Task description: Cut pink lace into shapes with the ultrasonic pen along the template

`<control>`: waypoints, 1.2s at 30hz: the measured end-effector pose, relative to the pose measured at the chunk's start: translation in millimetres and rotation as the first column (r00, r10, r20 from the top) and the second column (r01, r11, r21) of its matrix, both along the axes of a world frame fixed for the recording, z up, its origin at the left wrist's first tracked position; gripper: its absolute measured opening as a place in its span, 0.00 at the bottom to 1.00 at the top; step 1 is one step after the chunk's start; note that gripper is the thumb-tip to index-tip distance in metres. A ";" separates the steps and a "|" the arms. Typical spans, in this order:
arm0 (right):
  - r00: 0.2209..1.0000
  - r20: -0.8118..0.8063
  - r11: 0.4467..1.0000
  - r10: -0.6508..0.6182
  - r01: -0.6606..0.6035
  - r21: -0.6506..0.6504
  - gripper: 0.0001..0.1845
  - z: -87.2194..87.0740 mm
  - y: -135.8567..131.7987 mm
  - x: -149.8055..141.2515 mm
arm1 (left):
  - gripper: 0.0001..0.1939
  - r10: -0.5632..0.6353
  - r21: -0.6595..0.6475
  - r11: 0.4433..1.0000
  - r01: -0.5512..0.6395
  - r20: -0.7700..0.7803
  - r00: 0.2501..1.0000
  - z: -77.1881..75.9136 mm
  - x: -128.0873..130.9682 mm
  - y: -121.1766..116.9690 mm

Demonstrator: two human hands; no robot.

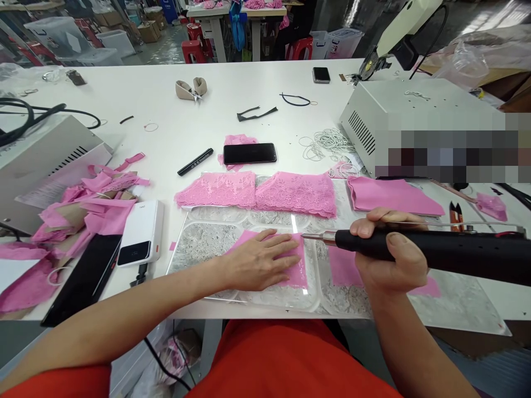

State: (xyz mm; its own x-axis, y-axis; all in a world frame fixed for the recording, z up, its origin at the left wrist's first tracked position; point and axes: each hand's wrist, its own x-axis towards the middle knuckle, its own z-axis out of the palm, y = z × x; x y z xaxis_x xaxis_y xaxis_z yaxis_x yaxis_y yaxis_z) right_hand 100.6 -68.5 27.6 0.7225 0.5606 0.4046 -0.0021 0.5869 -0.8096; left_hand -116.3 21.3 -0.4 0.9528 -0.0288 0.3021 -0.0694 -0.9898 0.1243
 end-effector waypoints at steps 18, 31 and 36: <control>0.995 0.092 1.000 0.025 -0.024 -0.009 0.08 -2.0 -0.3 -1.5 | 0.21 0.004 0.004 1.000 -0.004 -0.023 1.000 -3.4 0.1 -0.5; 0.995 0.081 0.997 0.063 -0.066 0.044 0.05 3.9 -4.1 1.3 | 0.20 -0.002 -0.001 1.000 0.002 -0.014 1.000 1.2 -2.8 -5.8; 0.991 0.021 0.991 0.133 -0.133 0.014 0.07 7.7 -17.9 7.5 | 0.21 -0.016 -0.018 1.000 0.014 -0.072 0.997 5.5 -14.7 -23.5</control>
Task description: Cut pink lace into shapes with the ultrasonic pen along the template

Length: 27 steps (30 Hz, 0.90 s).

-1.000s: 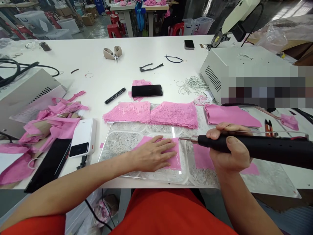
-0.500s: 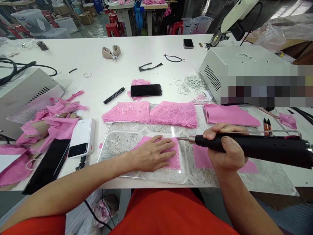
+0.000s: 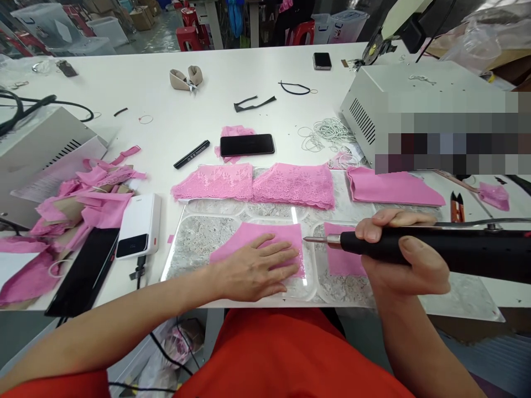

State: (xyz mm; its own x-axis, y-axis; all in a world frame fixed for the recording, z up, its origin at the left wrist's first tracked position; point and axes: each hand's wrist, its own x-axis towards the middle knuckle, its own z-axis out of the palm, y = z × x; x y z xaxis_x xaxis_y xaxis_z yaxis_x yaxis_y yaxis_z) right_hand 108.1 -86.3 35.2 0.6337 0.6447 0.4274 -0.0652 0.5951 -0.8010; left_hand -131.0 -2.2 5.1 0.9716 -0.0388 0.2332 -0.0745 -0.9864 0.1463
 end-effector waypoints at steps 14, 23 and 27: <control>1.000 0.002 0.999 0.022 -0.022 -0.042 0.08 -3.4 -3.7 -5.8 | 0.22 0.024 -0.048 0.999 -0.025 -0.024 0.999 -5.0 -8.0 -12.9; 0.998 -0.006 0.997 0.057 -0.057 -0.054 0.12 -0.4 -8.2 -4.8 | 0.22 0.025 -0.054 0.998 -0.027 -0.032 0.999 -7.5 -8.2 -13.7; 0.998 0.020 0.996 0.067 -0.065 -0.068 0.12 -0.2 -9.6 -4.9 | 0.22 0.022 -0.055 0.998 -0.023 -0.031 0.999 -9.2 -8.6 -13.6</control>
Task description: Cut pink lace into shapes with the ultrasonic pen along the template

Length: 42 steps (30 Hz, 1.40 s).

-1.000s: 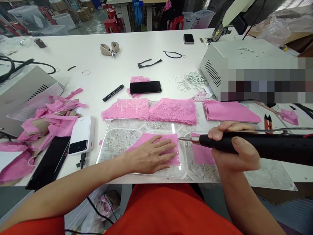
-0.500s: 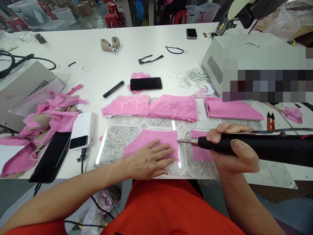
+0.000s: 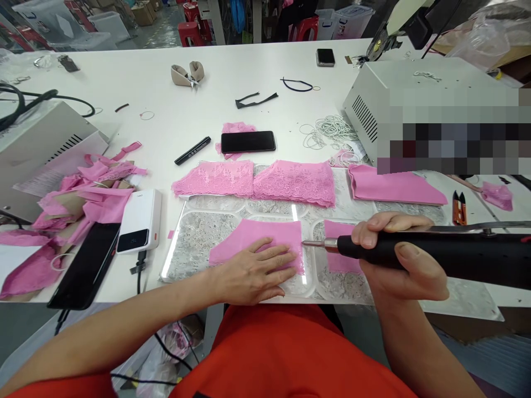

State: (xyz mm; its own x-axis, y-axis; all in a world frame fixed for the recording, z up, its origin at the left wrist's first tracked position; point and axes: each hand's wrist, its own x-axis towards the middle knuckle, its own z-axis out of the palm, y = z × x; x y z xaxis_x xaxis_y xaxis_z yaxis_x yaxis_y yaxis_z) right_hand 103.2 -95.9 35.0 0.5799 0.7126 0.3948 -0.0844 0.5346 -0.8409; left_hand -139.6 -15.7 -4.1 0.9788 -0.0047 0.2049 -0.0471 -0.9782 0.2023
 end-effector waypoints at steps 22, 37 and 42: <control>0.999 0.014 0.999 0.036 -0.036 -0.015 0.11 6.6 -14.4 1.9 | 0.20 -0.019 -0.001 1.000 0.019 0.037 0.999 -1.2 -0.9 -5.8; 0.996 0.035 0.996 0.088 -0.086 -0.035 0.11 3.8 -19.1 -3.0 | 0.21 -0.013 -0.006 1.000 0.014 0.068 0.998 -6.7 -2.7 -7.8; 0.990 0.046 0.991 0.136 -0.135 -0.020 0.07 3.5 -19.5 -3.2 | 0.20 -0.013 -0.002 1.000 0.013 0.090 0.996 -3.6 -2.2 -6.9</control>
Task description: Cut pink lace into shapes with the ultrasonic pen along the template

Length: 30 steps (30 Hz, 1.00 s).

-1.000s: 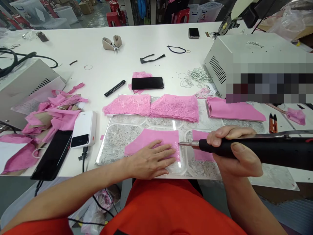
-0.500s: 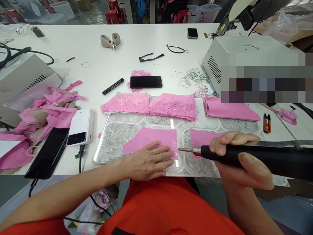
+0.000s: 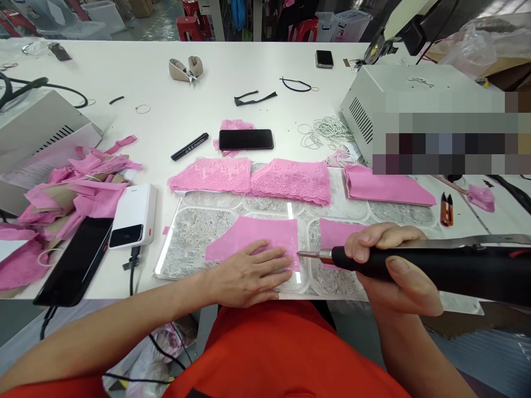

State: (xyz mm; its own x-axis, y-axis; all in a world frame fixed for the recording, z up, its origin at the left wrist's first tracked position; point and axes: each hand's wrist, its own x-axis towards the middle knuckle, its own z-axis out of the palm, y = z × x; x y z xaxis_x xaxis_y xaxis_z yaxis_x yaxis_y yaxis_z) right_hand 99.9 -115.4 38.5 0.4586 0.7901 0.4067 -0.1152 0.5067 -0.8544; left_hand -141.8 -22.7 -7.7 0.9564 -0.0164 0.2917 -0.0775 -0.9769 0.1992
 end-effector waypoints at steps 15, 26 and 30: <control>0.928 -0.042 0.925 -0.369 0.371 0.083 0.07 -4.8 26.1 50.6 | 0.22 0.027 0.041 0.999 -0.029 0.050 0.998 6.7 67.7 -14.6; 0.935 -0.039 0.928 -0.352 0.354 0.113 0.08 -12.1 34.3 52.6 | 0.24 0.022 0.043 0.999 -0.021 -0.022 1.000 -4.2 74.0 -15.3; 0.942 -0.039 0.930 -0.332 0.334 0.152 0.08 -12.8 36.2 51.3 | 0.24 0.012 0.046 0.999 -0.011 -0.027 1.000 -5.8 74.8 -14.3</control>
State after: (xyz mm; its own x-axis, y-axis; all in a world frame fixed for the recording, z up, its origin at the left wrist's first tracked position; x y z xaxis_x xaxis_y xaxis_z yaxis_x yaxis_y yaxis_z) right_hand 151.2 -79.1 25.7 0.6904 0.5191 0.5039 0.0732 0.6428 -0.7625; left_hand -67.0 -37.0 -13.4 0.9641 -0.0186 0.2649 -0.0617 -0.9859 0.1555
